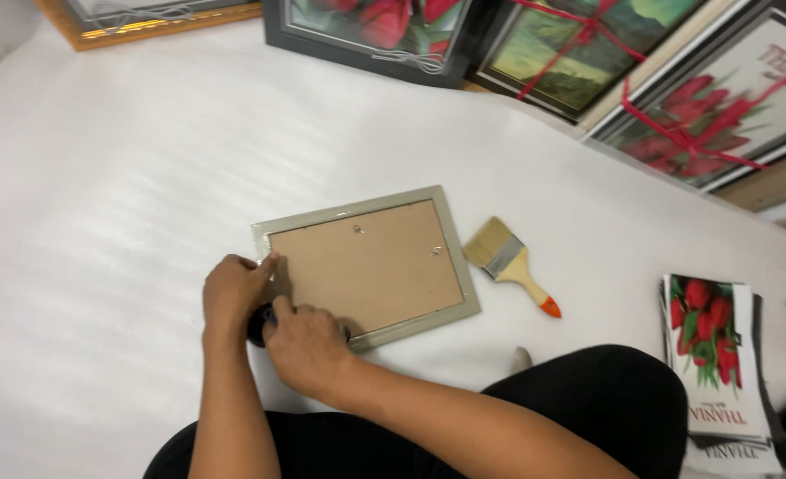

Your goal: Cleaning and preparing a picture frame to insert a print

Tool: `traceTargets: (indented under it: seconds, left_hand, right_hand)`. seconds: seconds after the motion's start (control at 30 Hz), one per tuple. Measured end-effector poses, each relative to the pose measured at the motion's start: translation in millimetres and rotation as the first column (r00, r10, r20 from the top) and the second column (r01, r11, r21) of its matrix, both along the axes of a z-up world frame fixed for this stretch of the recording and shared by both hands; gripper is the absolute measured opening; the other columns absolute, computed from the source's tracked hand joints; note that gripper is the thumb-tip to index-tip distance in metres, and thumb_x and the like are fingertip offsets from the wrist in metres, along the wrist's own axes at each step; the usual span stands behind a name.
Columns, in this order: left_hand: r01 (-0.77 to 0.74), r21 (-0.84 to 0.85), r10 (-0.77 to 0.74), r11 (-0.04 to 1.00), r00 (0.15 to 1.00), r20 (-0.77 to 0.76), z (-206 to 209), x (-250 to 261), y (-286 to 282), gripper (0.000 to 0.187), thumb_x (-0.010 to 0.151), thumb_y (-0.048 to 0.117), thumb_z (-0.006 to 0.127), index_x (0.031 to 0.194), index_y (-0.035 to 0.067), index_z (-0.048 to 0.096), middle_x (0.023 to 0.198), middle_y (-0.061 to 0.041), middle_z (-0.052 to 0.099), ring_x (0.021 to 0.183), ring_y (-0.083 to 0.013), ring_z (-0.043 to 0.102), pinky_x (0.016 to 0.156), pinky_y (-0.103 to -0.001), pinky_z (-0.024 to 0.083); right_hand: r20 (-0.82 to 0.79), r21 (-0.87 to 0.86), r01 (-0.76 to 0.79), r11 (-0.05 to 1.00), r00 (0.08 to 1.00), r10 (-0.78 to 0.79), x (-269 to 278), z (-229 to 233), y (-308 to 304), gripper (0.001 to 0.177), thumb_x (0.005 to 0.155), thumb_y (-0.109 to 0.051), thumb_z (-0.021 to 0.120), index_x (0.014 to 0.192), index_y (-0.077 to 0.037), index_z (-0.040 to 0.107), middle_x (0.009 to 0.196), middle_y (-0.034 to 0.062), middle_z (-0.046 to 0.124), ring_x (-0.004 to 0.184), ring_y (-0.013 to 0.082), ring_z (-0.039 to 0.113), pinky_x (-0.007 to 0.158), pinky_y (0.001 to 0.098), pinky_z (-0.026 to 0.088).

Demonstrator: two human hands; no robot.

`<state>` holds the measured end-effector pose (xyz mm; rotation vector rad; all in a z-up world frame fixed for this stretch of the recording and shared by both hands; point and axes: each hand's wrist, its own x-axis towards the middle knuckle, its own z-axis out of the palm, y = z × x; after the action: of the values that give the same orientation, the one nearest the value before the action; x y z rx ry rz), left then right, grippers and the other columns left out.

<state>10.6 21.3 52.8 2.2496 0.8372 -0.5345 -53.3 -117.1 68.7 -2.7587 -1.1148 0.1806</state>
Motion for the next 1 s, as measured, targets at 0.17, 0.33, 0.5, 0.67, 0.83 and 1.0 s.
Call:
traceTargets:
  seconds: [0.17, 0.33, 0.5, 0.67, 0.83, 1.0]
  left_hand:
    - [0.035, 0.001, -0.035, 0.999, 0.999, 0.039, -15.2, -1.2, -12.2, 0.059, 0.083, 0.038, 0.081, 0.119, -0.004, 0.061, 0.097, -0.021, 0.073, 0.088, -0.0343, 0.072, 0.08, -0.043, 0.058]
    - [0.016, 0.001, -0.016, 1.0, 0.998, 0.067, -9.2, -6.6, -15.5, 0.06, 0.084, 0.031, 0.081, 0.125, -0.003, 0.055, 0.099, -0.022, 0.072, 0.087, -0.0342, 0.073, 0.082, -0.043, 0.058]
    - [0.03, -0.056, -0.025, 0.998, 0.996, 0.085, -13.5, -10.5, -12.2, 0.059, 0.085, 0.032, 0.08, 0.124, -0.007, 0.059, 0.123, -0.033, 0.066, 0.12, -0.0532, 0.062, 0.095, -0.058, 0.051]
    - [0.027, -0.048, -0.023, 0.998, 0.997, 0.074, -17.5, -6.2, -13.4, 0.058, 0.085, 0.032, 0.08, 0.122, -0.006, 0.058, 0.123, -0.032, 0.066, 0.12, -0.0521, 0.062, 0.097, -0.057, 0.051]
    - [0.0, -0.055, 0.005, 0.998, 0.997, 0.083, -10.6, -7.4, -14.8, 0.054, 0.085, 0.028, 0.08, 0.121, -0.006, 0.059, 0.119, -0.032, 0.066, 0.117, -0.0518, 0.064, 0.095, -0.056, 0.053]
    - [-0.009, -0.116, 0.019, 0.993, 0.997, 0.081, -15.9, -7.3, -10.3, 0.054, 0.085, 0.029, 0.081, 0.121, -0.005, 0.058, 0.122, -0.032, 0.065, 0.12, -0.0526, 0.062, 0.098, -0.056, 0.051]
  right_hand:
    - [-0.127, -0.092, -0.011, 0.996, 0.992, 0.0, -40.5, -13.7, -46.1, 0.016, 0.083, -0.013, 0.064, 0.089, -0.003, 0.074, 0.098, 0.0214, 0.06, 0.072, 0.0331, 0.059, 0.055, 0.0441, 0.05]
    - [-0.314, -0.186, -0.082, 0.979, 0.949, 0.02, -29.9, -3.6, -107.6, 0.021, 0.085, -0.007, 0.06, 0.1, 0.002, 0.072, 0.104, 0.025, 0.058, 0.076, 0.0364, 0.063, 0.065, 0.0492, 0.055]
    - [-0.311, -0.443, -0.048, 0.895, 0.945, -0.103, -5.3, 39.6, -160.4, 0.024, 0.092, -0.005, 0.056, 0.104, -0.002, 0.077, 0.103, 0.0184, 0.064, 0.081, 0.0384, 0.074, 0.063, 0.0501, 0.059]
    - [-0.232, -0.533, 0.115, 0.838, 0.933, -0.276, 46.0, 15.3, -195.6, 0.023, 0.089, -0.008, 0.058, 0.1, 0.0, 0.077, 0.093, 0.0187, 0.064, 0.072, 0.0355, 0.073, 0.057, 0.0489, 0.057]
    - [-0.35, -0.282, 0.208, 0.936, 0.887, -0.303, 37.6, 50.1, -120.4, 0.039, 0.092, -0.015, 0.053, 0.126, -0.01, 0.073, 0.115, 0.0216, 0.061, 0.092, 0.0475, 0.072, 0.078, 0.0575, 0.057]
    - [-0.306, -0.248, 0.004, 0.969, 0.948, -0.082, 22.9, 6.3, -52.1, 0.028, 0.089, -0.005, 0.062, 0.113, -0.001, 0.075, 0.106, 0.0213, 0.06, 0.085, 0.0354, 0.072, 0.07, 0.0499, 0.06]
